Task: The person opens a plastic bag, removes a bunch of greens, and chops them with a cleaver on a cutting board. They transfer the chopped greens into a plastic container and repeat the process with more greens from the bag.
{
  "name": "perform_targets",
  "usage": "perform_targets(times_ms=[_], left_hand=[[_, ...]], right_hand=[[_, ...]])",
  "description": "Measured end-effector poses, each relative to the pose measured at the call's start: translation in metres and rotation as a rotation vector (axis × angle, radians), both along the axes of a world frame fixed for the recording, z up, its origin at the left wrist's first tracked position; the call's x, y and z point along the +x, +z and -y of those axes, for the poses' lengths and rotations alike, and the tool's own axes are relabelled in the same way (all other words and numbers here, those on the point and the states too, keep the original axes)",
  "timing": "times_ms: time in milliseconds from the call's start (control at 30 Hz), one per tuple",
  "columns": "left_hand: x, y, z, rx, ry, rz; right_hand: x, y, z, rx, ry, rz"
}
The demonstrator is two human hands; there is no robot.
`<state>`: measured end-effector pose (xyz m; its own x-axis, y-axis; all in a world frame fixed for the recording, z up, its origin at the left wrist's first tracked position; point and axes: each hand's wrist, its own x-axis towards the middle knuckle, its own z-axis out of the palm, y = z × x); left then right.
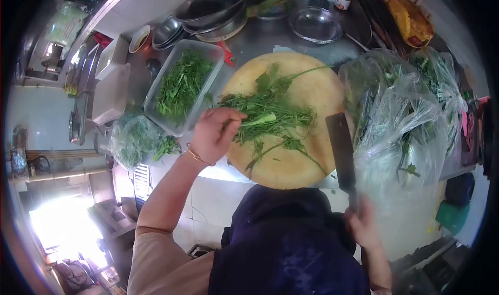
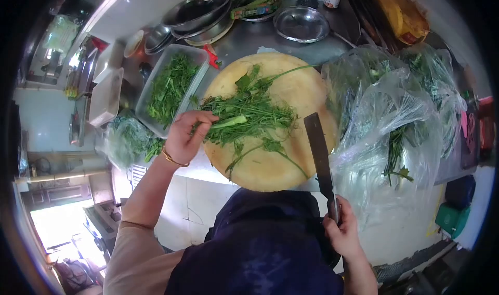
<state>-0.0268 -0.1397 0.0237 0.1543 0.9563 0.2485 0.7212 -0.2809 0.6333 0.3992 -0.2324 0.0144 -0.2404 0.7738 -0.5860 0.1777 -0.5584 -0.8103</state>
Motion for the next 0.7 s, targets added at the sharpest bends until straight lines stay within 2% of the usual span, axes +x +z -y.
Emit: perform_targets(times_ms=[33,167,300,333,400,467,533,567,600,667,700], left_hand=[[-0.003,0.005,0.007,-0.224,0.055,0.232],[-0.040,-0.010,0.046,-0.143,0.386,0.744],[-0.120,-0.046,0.126,-0.535,0.679,0.711],[-0.133,-0.062,0.143,-0.654,0.746,0.689],[-0.165,-0.125,0.173,-0.628,0.870,0.719],[-0.185,-0.186,0.186,-0.185,0.883,0.041],[-0.159,-0.163,0.157,-0.072,0.983,-0.317],[-0.148,-0.146,0.140,-0.054,0.902,-0.264],[-0.125,-0.128,0.121,0.050,0.865,-0.354],[-0.077,-0.098,0.084,0.240,0.627,-0.242],[-0.051,-0.086,0.063,0.288,0.428,-0.197]], right_hand=[[0.001,-0.001,-0.002,0.007,0.015,-0.007],[0.003,-0.006,0.002,0.048,-0.002,-0.049],[0.007,-0.001,0.009,0.023,-0.014,-0.035],[0.006,-0.002,0.009,0.013,-0.018,-0.032],[-0.001,-0.005,0.006,0.005,0.012,0.038],[-0.005,0.008,0.001,-0.059,-0.002,0.053],[0.005,0.025,0.001,-0.063,0.054,0.113],[0.010,0.032,0.000,-0.060,0.075,0.140],[0.019,0.040,0.000,-0.102,0.101,0.137],[0.037,0.053,0.002,-0.191,0.152,0.109],[0.043,0.057,0.002,-0.246,0.179,0.072]])
